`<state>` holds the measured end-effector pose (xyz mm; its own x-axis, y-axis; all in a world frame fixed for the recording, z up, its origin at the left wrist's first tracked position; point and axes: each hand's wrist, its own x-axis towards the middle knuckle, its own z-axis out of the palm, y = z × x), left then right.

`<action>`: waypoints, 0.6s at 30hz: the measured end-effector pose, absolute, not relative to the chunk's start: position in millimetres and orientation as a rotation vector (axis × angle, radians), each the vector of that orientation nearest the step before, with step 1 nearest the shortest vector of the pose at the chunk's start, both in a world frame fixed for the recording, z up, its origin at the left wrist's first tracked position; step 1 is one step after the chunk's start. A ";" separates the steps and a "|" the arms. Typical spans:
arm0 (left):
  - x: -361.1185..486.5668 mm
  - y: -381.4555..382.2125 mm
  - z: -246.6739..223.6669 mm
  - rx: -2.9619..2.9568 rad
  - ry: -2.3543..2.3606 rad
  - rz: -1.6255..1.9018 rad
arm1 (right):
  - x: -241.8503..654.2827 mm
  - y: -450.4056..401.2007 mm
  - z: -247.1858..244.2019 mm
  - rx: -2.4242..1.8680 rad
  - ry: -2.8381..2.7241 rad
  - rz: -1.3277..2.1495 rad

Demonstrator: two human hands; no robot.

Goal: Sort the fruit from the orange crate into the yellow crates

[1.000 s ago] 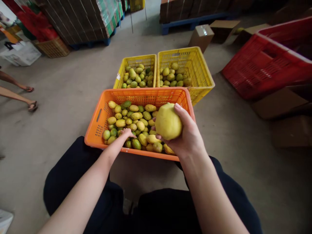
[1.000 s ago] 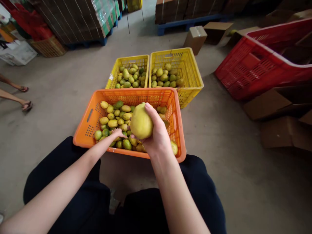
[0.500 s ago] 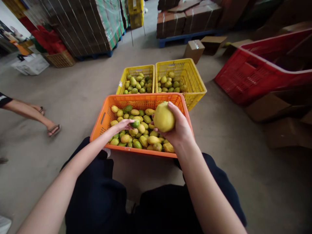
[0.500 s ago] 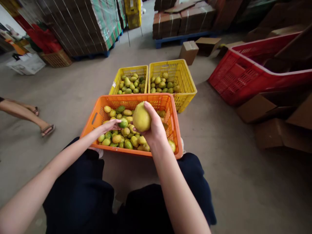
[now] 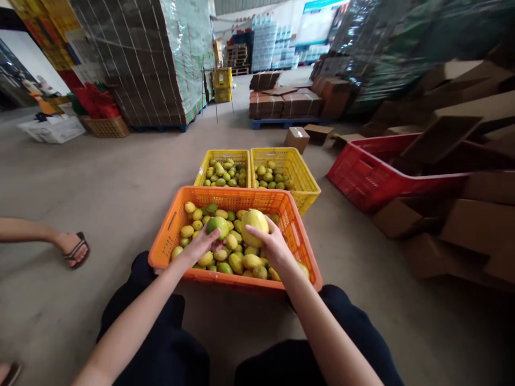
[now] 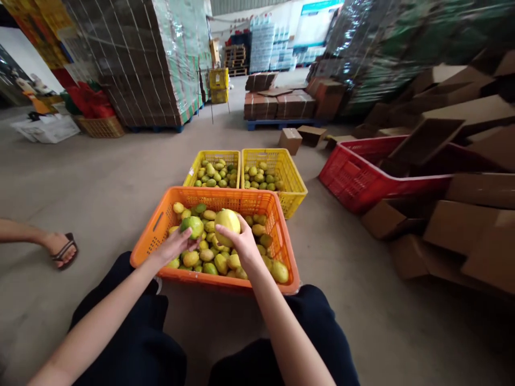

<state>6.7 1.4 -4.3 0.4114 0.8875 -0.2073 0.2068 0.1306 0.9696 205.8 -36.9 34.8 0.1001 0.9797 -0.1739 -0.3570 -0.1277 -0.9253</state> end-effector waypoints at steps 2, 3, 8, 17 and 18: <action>4.4 2.4 -9.4 1.448 1.087 0.763 | 202.9 -36.4 33.8 -1.156 -0.877 1.257; 3.1 2.7 -10.0 1.482 1.089 0.820 | 201.7 -35.7 33.6 -1.180 -0.925 1.197; -2.8 -1.0 -0.1 1.712 1.232 0.953 | 194.8 -31.6 33.2 -1.201 -1.084 1.008; -2.6 -7.1 4.5 1.890 1.207 1.255 | 185.4 -32.4 24.7 -1.183 -1.292 0.966; -1.6 -6.9 2.3 1.863 1.173 1.291 | 185.4 -32.7 23.3 -1.181 -1.304 0.962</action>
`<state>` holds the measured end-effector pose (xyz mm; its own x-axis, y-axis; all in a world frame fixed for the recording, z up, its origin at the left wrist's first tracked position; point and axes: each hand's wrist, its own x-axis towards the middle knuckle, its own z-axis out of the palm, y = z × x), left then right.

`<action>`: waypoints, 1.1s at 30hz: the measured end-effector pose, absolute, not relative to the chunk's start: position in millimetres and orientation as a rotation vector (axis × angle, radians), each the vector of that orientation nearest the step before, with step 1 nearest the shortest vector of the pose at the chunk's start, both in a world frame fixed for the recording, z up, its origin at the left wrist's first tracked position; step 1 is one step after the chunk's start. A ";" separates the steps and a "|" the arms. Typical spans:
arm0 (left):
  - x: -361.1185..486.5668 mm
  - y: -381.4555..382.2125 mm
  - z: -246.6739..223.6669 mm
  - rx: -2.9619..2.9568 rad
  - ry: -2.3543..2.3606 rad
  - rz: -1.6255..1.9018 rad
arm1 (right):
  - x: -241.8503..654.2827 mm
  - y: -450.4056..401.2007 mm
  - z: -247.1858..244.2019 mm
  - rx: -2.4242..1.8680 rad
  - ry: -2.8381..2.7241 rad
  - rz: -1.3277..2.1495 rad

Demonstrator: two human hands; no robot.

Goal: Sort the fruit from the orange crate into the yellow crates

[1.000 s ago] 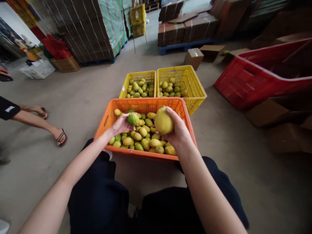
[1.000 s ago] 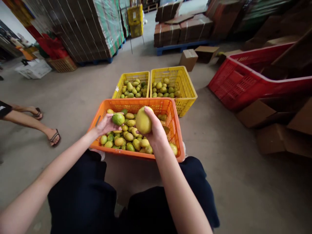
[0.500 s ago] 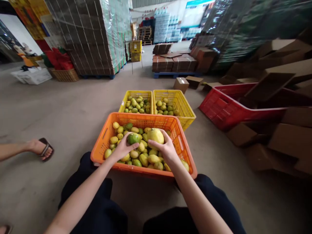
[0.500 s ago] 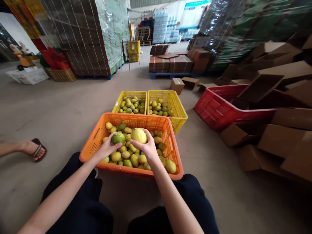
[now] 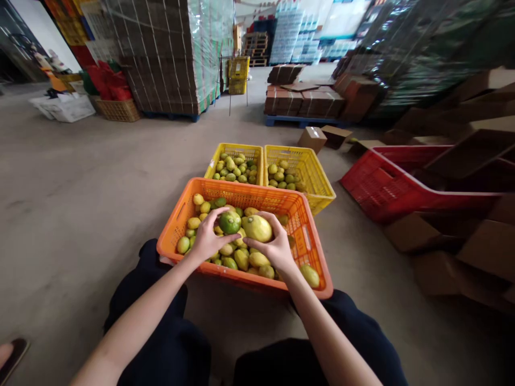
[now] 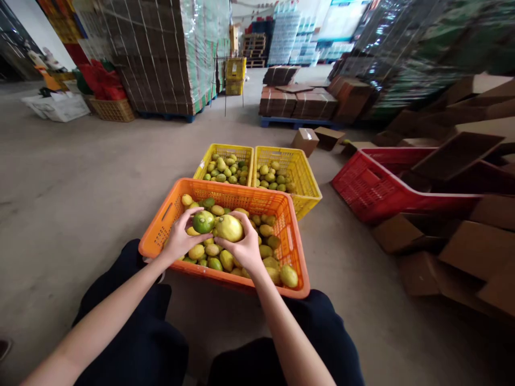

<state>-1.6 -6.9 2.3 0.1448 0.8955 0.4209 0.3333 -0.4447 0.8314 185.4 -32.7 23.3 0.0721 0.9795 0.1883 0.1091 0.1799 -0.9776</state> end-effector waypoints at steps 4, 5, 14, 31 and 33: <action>2.1 -7.1 -3.4 1.810 1.050 1.345 | 187.4 -34.7 20.2 -1.181 -1.320 0.955; 2.8 -7.4 -3.7 1.804 1.032 1.341 | 188.4 -35.3 20.3 -1.184 -1.321 0.957; 5.2 -10.5 2.5 1.425 0.945 1.232 | 191.5 -41.0 28.1 -1.214 -1.282 1.068; 12.2 -4.1 5.3 0.527 0.778 0.865 | 185.8 -23.8 35.5 -1.086 -0.100 1.715; 12.1 -3.8 3.9 0.510 0.783 0.860 | 184.8 -23.9 35.1 -1.119 -0.068 1.738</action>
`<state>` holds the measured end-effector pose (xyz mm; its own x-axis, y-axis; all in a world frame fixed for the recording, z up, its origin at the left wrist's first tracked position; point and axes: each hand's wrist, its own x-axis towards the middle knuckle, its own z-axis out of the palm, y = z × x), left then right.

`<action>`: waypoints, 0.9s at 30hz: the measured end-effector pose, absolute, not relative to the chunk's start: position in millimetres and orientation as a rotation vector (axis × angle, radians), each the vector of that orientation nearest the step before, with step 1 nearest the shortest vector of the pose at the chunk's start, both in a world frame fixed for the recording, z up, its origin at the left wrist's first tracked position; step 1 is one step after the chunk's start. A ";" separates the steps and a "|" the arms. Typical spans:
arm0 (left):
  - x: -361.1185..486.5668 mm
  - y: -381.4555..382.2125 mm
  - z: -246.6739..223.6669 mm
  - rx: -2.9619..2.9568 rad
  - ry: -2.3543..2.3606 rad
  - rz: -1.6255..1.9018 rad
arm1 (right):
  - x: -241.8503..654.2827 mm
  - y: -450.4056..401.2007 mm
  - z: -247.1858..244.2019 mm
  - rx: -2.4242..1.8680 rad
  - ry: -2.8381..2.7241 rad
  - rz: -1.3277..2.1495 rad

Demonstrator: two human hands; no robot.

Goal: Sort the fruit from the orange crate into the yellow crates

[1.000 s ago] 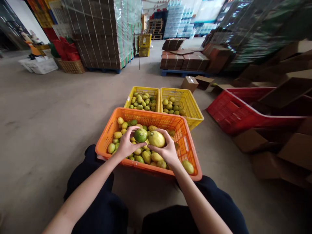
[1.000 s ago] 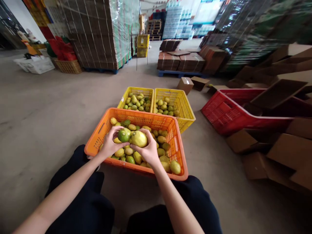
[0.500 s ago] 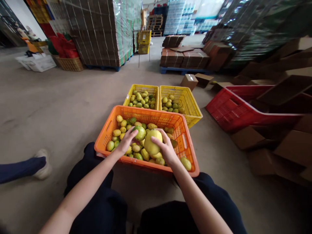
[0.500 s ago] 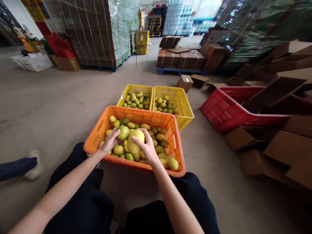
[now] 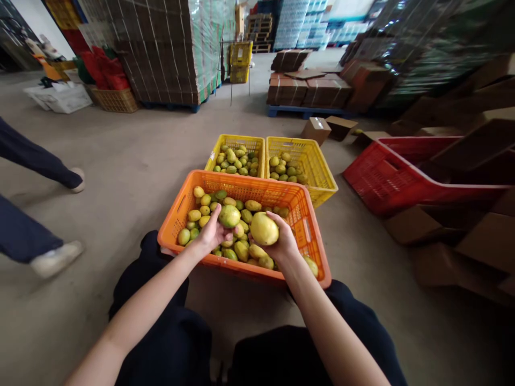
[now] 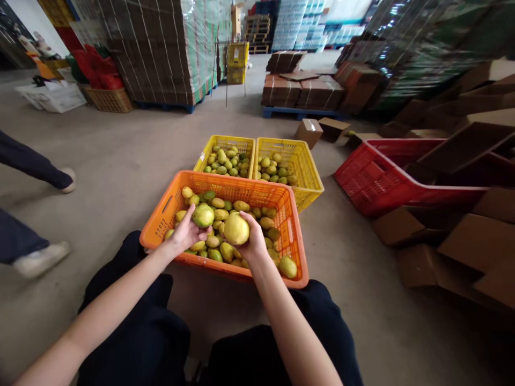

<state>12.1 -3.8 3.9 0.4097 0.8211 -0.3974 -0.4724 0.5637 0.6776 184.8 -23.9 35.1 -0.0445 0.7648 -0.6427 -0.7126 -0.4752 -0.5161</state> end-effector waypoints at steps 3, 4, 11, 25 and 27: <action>11.6 -3.1 3.6 0.481 0.783 0.869 | 184.0 -23.9 34.2 -1.139 -0.063 1.768; 11.5 -2.8 3.9 0.472 0.786 0.873 | 184.1 -23.7 33.8 -1.140 -0.069 1.775; 12.9 -2.2 5.1 0.395 0.837 0.992 | 183.8 -23.1 32.6 -1.104 -0.065 1.746; 15.2 -18.2 9.2 1.184 0.947 1.244 | 181.5 -28.5 15.4 -1.125 -0.649 1.456; 14.0 -19.0 9.0 1.287 0.956 1.236 | 180.3 -31.5 18.3 -1.128 -0.808 1.355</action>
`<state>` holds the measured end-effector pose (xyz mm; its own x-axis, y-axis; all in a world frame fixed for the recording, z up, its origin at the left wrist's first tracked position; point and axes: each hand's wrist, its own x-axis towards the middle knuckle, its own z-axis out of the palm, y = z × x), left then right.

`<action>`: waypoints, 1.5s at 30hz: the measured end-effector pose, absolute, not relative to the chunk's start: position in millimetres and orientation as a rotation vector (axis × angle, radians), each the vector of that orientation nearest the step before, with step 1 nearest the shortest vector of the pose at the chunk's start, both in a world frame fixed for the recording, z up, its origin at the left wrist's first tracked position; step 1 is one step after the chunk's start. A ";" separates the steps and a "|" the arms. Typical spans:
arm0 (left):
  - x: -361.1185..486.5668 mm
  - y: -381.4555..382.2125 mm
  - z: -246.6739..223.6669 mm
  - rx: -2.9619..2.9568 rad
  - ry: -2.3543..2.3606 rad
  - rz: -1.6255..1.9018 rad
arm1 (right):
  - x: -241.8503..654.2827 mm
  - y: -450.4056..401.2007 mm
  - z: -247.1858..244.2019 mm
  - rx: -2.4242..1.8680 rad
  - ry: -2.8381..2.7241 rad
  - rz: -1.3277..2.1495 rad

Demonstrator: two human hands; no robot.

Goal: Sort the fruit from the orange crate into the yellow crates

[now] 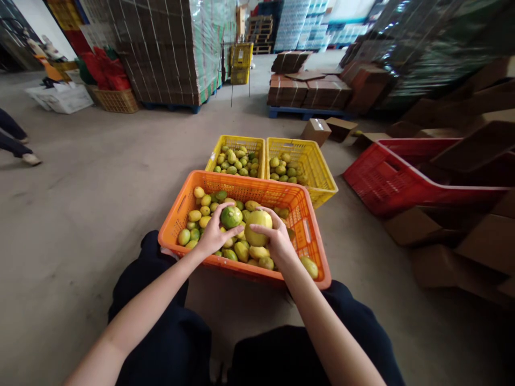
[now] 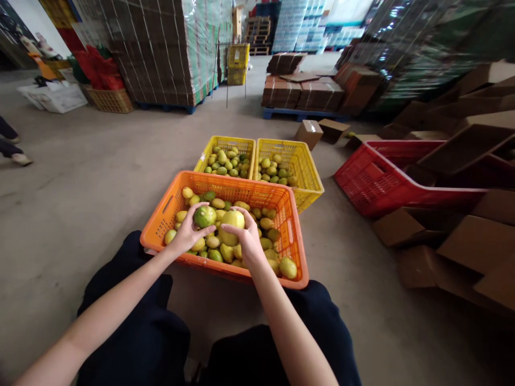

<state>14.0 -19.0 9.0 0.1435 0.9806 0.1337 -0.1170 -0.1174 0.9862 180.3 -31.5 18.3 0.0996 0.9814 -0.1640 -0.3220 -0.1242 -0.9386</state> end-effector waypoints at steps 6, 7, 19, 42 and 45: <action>9.0 -18.8 7.5 1.541 0.936 1.221 | 177.6 -37.3 30.2 -1.112 -1.095 1.179; 8.0 -19.0 7.8 1.546 0.932 1.219 | 177.1 -37.9 31.6 -1.106 -1.102 1.184; 4.0 -13.0 6.8 1.103 0.945 1.260 | 169.0 -35.9 19.1 -1.079 -0.667 1.289; -1.6 -7.7 2.2 0.585 0.750 1.169 | 177.7 -26.5 19.5 -0.896 -0.236 1.661; -0.6 -8.2 1.9 0.541 0.739 1.163 | 176.4 -28.2 21.4 -0.920 -0.255 1.681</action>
<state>-0.6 -8.2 1.9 0.2117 0.9485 -0.2358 -0.6163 0.3168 0.7210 176.4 -28.2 21.4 -0.0478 0.8980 -0.4373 -0.7283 -0.3310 -0.6000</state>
